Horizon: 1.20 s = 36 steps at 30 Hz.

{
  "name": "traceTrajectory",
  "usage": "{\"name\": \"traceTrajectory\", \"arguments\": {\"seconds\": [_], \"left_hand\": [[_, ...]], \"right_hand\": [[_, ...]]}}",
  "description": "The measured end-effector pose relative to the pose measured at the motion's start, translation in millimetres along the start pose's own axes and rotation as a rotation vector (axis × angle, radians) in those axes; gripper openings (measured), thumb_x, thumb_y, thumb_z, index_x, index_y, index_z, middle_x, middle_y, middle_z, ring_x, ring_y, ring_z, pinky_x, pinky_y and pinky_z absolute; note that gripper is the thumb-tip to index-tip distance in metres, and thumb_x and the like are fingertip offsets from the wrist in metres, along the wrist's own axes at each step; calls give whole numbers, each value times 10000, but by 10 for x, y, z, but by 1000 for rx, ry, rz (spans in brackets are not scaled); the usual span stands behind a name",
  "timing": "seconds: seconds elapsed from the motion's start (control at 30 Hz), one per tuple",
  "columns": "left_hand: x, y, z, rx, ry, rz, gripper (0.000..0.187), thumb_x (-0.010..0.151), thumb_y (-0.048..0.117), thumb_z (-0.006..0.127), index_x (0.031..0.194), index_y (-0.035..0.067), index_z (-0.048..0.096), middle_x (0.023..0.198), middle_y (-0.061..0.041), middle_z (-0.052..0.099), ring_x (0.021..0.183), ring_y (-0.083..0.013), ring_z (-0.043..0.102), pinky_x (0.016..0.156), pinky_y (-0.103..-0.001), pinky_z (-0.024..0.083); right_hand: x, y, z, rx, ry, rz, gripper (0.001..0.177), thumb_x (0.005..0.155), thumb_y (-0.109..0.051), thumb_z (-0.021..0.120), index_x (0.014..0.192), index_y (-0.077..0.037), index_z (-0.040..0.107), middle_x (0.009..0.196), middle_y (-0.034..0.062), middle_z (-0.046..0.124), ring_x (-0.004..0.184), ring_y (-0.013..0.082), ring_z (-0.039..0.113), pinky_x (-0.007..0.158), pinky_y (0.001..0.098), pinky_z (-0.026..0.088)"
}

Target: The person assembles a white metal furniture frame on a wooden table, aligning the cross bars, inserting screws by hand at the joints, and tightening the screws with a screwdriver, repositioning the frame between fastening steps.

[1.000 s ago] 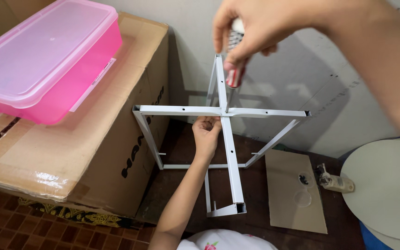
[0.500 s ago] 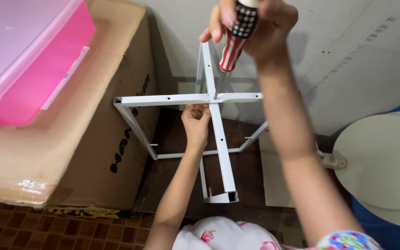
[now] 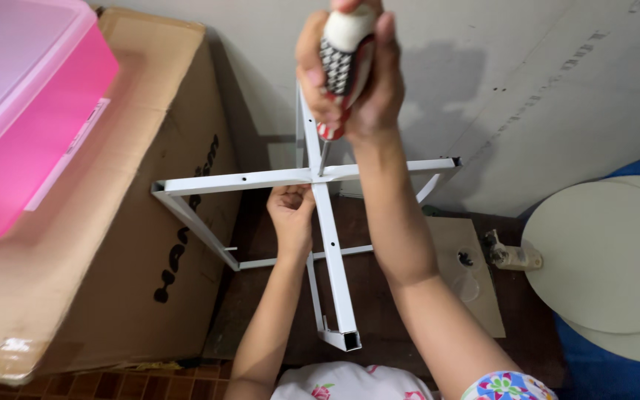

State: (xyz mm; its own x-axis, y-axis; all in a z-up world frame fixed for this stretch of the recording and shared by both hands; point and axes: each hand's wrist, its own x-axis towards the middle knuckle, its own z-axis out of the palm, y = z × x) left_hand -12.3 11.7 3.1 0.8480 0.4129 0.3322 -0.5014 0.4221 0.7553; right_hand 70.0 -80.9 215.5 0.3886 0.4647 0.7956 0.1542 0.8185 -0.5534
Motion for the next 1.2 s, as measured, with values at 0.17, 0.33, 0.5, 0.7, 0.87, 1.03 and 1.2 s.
{"name": "traceTrajectory", "arguments": {"seconds": [0.17, 0.33, 0.5, 0.7, 0.87, 1.03, 1.2], "left_hand": [[-12, 64, 16, -4, -9, -31, 116, 930, -1, 745, 979, 20, 642, 901, -2, 689, 778, -62, 598, 744, -217, 506], [-12, 62, 38, 5, -5, -27, 112, 945, 5, 744, 989, 16, 641, 889, -13, 692, 769, -71, 602, 745, -223, 504], [-29, 53, 48, 13, -7, -36, 102, 963, 26, 725, 1032, 4, 653, 914, -27, 715, 789, -76, 623, 757, -223, 509], [-63, 1, 12, 229, -18, -6, 114, 990, 51, 684, 1073, -25, 701, 919, -20, 718, 811, -69, 622, 750, -229, 505], [-34, 14, -14, 350, -101, 151, 112, 1036, 51, 669, 1064, -42, 724, 923, -27, 693, 875, -76, 618, 856, -245, 521], [-47, 85, 26, 329, -113, 92, 130, 1012, 64, 635, 1064, -25, 713, 964, -50, 753, 905, -102, 690, 834, -255, 548], [-11, 20, -24, 207, -184, -33, 182, 1035, 137, 641, 1046, -23, 727, 967, -89, 758, 888, -148, 685, 838, -289, 544]], "right_hand": [[18, -96, 259, -252, 131, -61, 660, 1158, -575, 391, 933, 37, 495, 756, 112, 519, 434, 154, 412, 375, 288, 323], [3, -15, 383, -475, 348, -165, 522, 1164, -488, 395, 1024, 7, 484, 865, 148, 599, 480, 164, 485, 401, 289, 382], [-4, 80, 398, -563, 466, -246, 400, 1196, -398, 426, 1076, -21, 484, 884, 139, 621, 499, 172, 519, 421, 284, 398], [-67, 39, 403, -616, 580, -325, 391, 1181, -418, 422, 1112, -37, 478, 894, 132, 614, 500, 176, 536, 415, 290, 411], [-315, -69, 367, -447, 605, -493, 405, 1151, -465, 463, 1207, -65, 495, 857, 146, 609, 471, 168, 494, 402, 298, 382], [-903, -235, 360, -424, 723, -919, 423, 1156, -491, 406, 1316, -111, 500, 900, 138, 593, 482, 183, 477, 372, 286, 389], [-1867, -750, 272, -300, 933, -1017, 444, 1126, -480, 328, 1468, -213, 423, 935, 124, 557, 512, 164, 486, 364, 262, 407]]}}
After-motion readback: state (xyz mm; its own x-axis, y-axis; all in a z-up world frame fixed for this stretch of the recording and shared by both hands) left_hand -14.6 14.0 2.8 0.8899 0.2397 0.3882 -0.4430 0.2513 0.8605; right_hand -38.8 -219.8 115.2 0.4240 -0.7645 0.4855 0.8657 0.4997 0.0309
